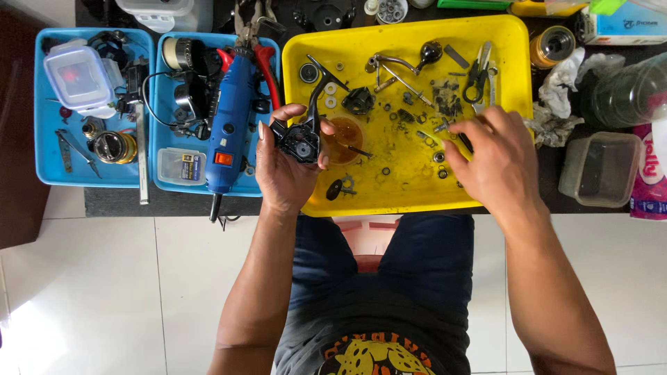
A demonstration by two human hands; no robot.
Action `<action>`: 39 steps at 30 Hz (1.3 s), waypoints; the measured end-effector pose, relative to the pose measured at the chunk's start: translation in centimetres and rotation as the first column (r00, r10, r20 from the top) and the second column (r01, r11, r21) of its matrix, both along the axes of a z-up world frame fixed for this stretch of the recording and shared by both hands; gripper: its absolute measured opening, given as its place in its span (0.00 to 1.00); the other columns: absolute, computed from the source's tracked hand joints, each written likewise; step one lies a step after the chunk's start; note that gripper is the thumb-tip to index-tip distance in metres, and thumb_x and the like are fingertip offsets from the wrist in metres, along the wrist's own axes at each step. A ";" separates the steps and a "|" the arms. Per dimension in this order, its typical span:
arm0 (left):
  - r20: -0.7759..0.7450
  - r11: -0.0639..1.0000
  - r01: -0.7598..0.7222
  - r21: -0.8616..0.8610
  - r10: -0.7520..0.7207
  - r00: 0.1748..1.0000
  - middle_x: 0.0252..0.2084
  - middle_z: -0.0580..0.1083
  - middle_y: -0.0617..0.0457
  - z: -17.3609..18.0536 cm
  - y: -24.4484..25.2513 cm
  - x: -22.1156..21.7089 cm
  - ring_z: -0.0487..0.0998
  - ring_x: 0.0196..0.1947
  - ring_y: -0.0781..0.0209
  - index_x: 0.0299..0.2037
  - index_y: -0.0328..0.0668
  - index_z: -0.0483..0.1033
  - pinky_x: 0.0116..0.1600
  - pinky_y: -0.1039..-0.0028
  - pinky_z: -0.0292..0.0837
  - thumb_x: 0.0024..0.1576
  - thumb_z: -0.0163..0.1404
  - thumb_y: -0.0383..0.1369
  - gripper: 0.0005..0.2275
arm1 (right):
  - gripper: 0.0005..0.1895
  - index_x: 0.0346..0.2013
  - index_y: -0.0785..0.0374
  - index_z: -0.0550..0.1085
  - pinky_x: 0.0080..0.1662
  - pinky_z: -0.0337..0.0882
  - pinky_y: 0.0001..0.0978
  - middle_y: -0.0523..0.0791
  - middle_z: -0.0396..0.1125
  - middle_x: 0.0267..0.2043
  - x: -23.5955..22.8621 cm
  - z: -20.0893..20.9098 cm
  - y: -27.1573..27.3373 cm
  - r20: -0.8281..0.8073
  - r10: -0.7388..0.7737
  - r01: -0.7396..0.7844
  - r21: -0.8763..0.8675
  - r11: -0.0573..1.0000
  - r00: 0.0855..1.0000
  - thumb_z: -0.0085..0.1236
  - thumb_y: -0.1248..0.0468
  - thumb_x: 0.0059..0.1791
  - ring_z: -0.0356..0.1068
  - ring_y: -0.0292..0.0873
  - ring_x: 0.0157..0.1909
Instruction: The person disassembles a small black mechanical component, removes a gear, and applies a brown substance from a small container using a brush to the gear and internal parts. The person then reassembles the component and continues applying the substance to the gear.
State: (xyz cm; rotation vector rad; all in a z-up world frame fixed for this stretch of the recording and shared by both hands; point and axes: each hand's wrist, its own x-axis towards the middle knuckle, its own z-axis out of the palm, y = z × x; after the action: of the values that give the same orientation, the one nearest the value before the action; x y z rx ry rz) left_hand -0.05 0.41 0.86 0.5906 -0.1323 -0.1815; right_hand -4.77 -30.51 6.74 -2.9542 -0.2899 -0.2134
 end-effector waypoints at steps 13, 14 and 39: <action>0.023 1.000 -0.018 0.002 0.018 1.000 0.44 0.73 0.20 -0.4 0.1 0.1 0.75 0.22 0.48 0.61 0.43 0.63 0.26 0.74 0.65 0.67 0.32 0.54 0.25 | 0.07 0.41 0.59 0.81 0.50 0.66 0.40 0.48 0.64 0.48 6.9 -0.8 7.0 -0.088 0.132 -0.132 -0.002 0.991 0.987 0.64 0.71 0.49 0.62 0.51 0.50; 0.027 1.000 -0.019 -0.003 0.019 0.999 0.44 0.73 0.20 -0.4 0.1 0.1 0.75 0.22 0.48 0.61 0.42 0.63 0.26 0.74 0.65 0.67 0.31 0.54 0.25 | 0.08 0.43 0.58 0.81 0.49 0.66 0.41 0.48 0.64 0.48 7.2 -0.8 7.1 -0.110 0.145 -0.143 0.031 0.989 0.983 0.64 0.71 0.50 0.63 0.51 0.50; 0.040 1.000 0.029 0.007 -0.029 0.999 0.47 0.74 0.29 2.1 0.5 -0.6 0.71 0.27 0.49 0.59 0.42 0.68 0.34 0.69 0.67 0.71 0.33 0.50 0.21 | 0.13 0.48 0.57 0.84 0.47 0.70 0.44 0.48 0.62 0.45 9.1 -4.4 6.1 0.131 0.200 -0.206 0.032 0.978 0.971 0.73 0.60 0.49 0.62 0.50 0.45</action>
State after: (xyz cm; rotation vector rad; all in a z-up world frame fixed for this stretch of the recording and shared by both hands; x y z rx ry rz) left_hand -0.66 0.90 2.93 0.5995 -0.1793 -0.1986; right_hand 4.35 -24.43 2.36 -2.8448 -0.5932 -0.3755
